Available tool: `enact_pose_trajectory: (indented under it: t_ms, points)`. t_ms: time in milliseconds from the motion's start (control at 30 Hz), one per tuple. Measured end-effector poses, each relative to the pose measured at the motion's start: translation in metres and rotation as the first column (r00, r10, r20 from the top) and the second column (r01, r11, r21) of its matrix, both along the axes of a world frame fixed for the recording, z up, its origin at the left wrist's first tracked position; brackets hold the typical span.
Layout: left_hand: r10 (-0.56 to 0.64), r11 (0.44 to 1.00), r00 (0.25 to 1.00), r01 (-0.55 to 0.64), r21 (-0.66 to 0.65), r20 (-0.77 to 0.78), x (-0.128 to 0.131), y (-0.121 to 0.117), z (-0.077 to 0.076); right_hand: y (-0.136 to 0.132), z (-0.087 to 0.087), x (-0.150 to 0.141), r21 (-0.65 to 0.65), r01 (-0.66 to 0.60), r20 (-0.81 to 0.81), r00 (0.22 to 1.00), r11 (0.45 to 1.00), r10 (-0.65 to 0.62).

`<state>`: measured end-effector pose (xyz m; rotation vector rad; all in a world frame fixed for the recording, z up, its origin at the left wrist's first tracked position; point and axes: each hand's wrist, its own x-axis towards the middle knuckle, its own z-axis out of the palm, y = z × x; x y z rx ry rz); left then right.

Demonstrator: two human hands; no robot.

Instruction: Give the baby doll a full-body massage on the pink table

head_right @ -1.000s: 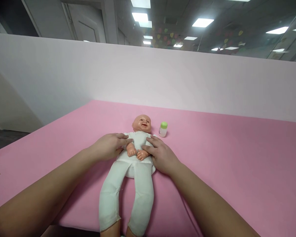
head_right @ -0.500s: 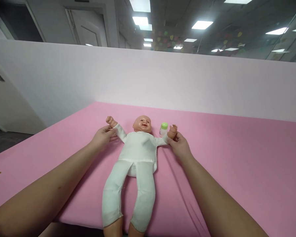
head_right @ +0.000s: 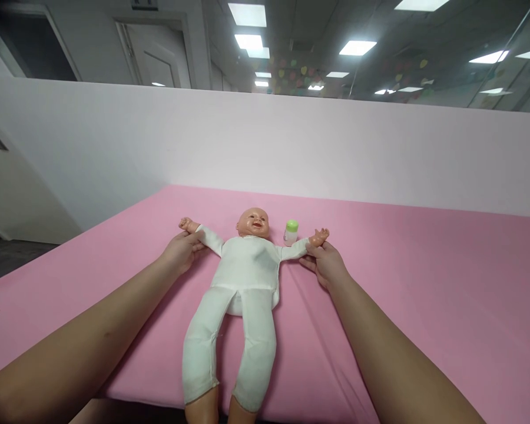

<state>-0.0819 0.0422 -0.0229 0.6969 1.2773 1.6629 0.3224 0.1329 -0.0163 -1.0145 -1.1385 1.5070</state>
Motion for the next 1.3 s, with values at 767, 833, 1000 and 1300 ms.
enact_pose_trajectory:
  t_ms: [767, 833, 1000, 1300]
  points:
    - [-0.078, 0.864, -0.205, 0.474, -0.169, -0.976, 0.056, -0.053, 0.061, -0.067, 0.021, -0.046, 0.575, -0.718, 0.816, 0.536, 0.391, -0.217]
    - [-0.074, 0.869, -0.219, 0.464, -0.171, -0.973, 0.058, -0.053, 0.06, -0.07, 0.022, -0.05, 0.577, -0.717, 0.816, 0.528, 0.391, -0.236]
    - [-0.09, 0.908, 0.041, 0.415, -0.065, -0.995, 0.054, -0.047, 0.046, -0.069, 0.017, -0.053, 0.636, -0.589, 0.749, 0.628, 0.499, -0.213]
    - [-0.052, 0.993, 0.906, 0.092, 0.076, -0.42, 0.017, -0.014, 0.013, -0.026, 0.014, -0.019, 0.393, 0.031, 0.266, 0.953, 0.919, -0.146]
